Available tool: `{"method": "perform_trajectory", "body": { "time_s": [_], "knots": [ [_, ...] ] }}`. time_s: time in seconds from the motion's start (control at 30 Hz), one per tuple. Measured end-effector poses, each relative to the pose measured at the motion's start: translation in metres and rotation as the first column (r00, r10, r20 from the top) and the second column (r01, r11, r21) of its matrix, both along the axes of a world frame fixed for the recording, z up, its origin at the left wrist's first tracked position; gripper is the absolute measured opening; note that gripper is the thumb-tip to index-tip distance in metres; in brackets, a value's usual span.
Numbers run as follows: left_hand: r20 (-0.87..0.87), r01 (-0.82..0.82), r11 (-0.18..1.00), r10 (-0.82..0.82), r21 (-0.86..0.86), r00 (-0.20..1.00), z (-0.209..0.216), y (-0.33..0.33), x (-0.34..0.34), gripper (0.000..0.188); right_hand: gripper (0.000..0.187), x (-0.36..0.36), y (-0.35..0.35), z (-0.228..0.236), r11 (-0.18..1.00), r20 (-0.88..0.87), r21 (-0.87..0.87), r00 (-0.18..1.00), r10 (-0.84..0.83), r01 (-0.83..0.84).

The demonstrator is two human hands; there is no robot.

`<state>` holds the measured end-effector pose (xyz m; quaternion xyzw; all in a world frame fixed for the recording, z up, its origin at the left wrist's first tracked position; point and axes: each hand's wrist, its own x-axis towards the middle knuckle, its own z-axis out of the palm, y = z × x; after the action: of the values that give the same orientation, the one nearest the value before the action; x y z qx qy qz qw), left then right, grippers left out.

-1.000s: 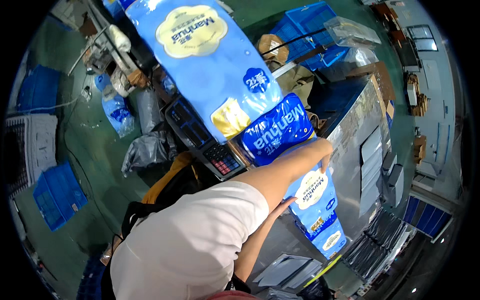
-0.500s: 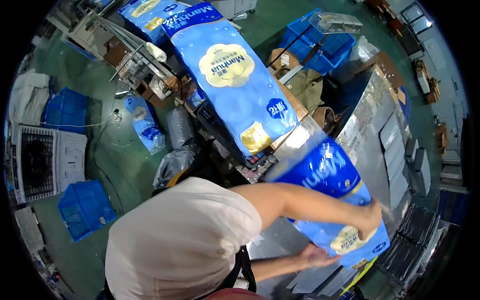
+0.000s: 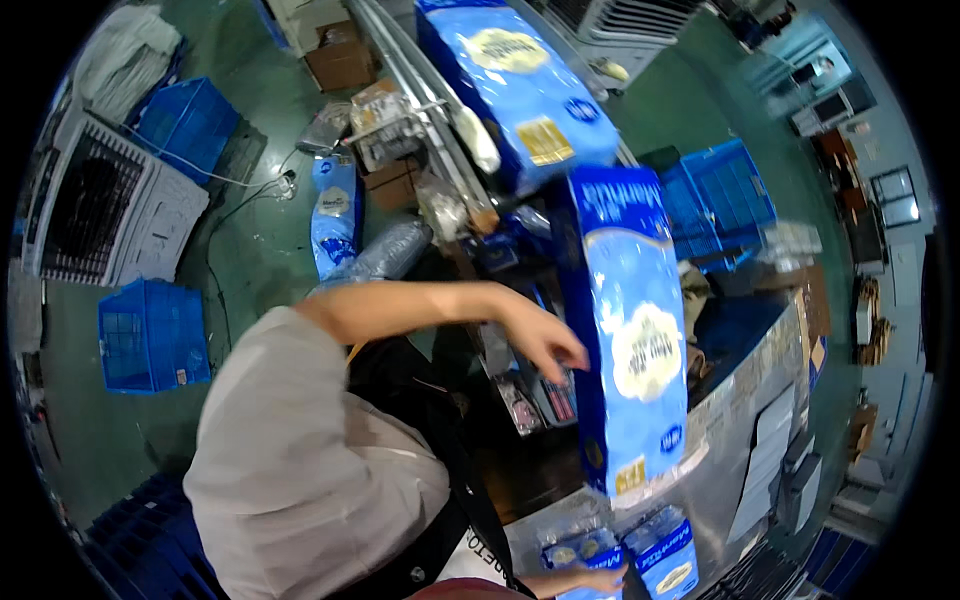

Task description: The person places multi-packs of toilet paper into plastic mailer bags, seals the bags by hand, and places the packed items onto a conveyor belt.

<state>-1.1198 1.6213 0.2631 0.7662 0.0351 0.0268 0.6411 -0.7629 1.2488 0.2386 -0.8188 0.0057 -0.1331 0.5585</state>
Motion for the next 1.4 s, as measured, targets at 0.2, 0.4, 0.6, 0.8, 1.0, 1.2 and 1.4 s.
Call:
{"method": "perform_trajectory", "body": {
  "time_s": [0.2, 0.4, 0.6, 0.8, 1.0, 1.2, 1.4],
  "knots": [
    [-0.191, -0.493, 0.697, 0.467, -0.521, 0.863, -0.021, 0.031, -0.326, 0.051, 0.056, -0.228, 0.319, 0.008, 0.813, 0.351, -0.279, 0.733, 0.582, -0.511],
    [-0.245, -0.770, 0.424, 0.777, -0.477, 0.580, 0.012, 0.058, -0.463, 0.052, 0.051, -0.464, 0.603, 0.062, 0.006, 0.301, -0.599, -0.218, 0.929, -0.801],
    [-0.067, -0.740, 0.549, 0.784, -0.388, 0.617, 0.023, 0.126, -0.459, 0.059, 0.045, -0.600, 0.777, 0.028, -0.236, 0.068, -0.820, -0.497, 0.865, -0.522],
    [-0.058, -0.670, 0.615, 0.717, -0.416, 0.694, 0.013, 0.134, -0.425, 0.048, 0.047, -0.617, 0.806, -0.026, -0.355, -0.253, -0.903, -0.371, 0.893, -0.240],
    [-0.138, -0.868, 0.394, 0.883, -0.302, 0.449, 0.007, 0.127, -0.462, 0.048, 0.052, -0.547, 0.747, 0.010, -0.289, -0.148, -0.873, -0.350, 0.925, -0.394],
    [-0.233, -0.939, 0.127, 0.950, -0.320, 0.208, -0.009, 0.135, -0.483, 0.035, 0.050, -0.439, 0.640, 0.014, -0.309, -0.227, -0.812, -0.219, 0.949, -0.496],
    [-0.112, -0.978, 0.011, 0.993, -0.208, 0.035, -0.021, 0.229, -0.503, 0.027, 0.034, -0.338, 0.538, 0.025, -0.430, -0.570, -0.776, 0.221, 0.791, -0.461]
  ]
}}
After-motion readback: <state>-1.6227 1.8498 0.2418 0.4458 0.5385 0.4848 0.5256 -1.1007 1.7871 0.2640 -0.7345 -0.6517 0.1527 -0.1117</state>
